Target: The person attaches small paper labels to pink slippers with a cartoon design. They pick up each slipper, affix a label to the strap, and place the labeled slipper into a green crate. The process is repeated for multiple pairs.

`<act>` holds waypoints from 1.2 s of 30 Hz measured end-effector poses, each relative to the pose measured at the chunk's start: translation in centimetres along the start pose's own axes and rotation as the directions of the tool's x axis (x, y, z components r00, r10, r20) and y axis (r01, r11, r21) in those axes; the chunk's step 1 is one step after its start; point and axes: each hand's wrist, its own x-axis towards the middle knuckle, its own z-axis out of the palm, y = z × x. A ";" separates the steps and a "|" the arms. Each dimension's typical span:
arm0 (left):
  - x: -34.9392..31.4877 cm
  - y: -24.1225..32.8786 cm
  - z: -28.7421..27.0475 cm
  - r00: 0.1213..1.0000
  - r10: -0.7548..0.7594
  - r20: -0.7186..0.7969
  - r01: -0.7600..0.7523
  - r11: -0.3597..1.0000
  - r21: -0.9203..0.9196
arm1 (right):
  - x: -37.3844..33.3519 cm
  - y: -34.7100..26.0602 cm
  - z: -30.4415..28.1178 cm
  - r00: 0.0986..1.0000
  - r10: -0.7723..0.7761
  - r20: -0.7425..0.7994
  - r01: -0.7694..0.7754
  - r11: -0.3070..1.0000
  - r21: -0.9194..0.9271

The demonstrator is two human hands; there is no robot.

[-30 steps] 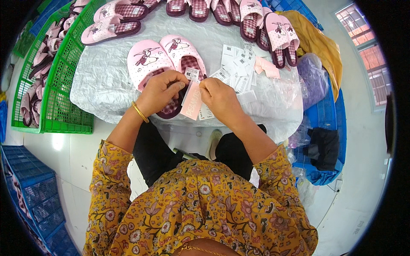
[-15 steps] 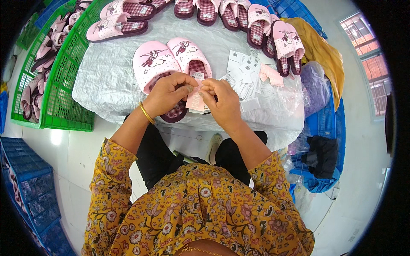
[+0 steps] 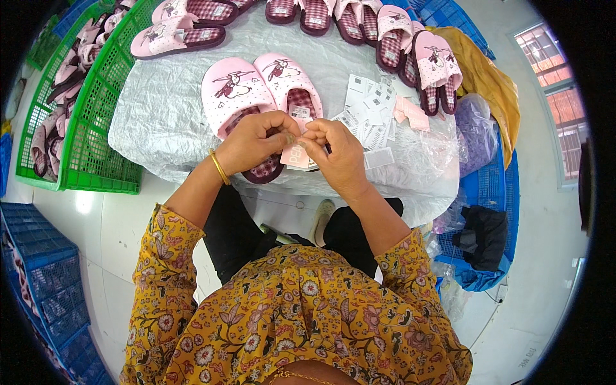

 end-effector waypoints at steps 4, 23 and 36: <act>0.1 -0.1 0.0 1.000 0.007 0.004 -0.007 1.000 -0.016 | 0.1 0.0 -0.1 0.999 -0.025 0.022 0.026 0.999 -0.025; 0.2 -0.6 -0.3 1.000 -0.008 0.019 0.009 0.998 -0.061 | 0.4 0.4 -0.5 0.999 -0.006 0.041 0.007 1.000 -0.025; 0.4 -0.8 -0.1 1.000 0.008 0.010 -0.007 0.997 -0.080 | 0.1 0.1 -0.3 0.988 0.094 0.126 -0.108 0.987 0.116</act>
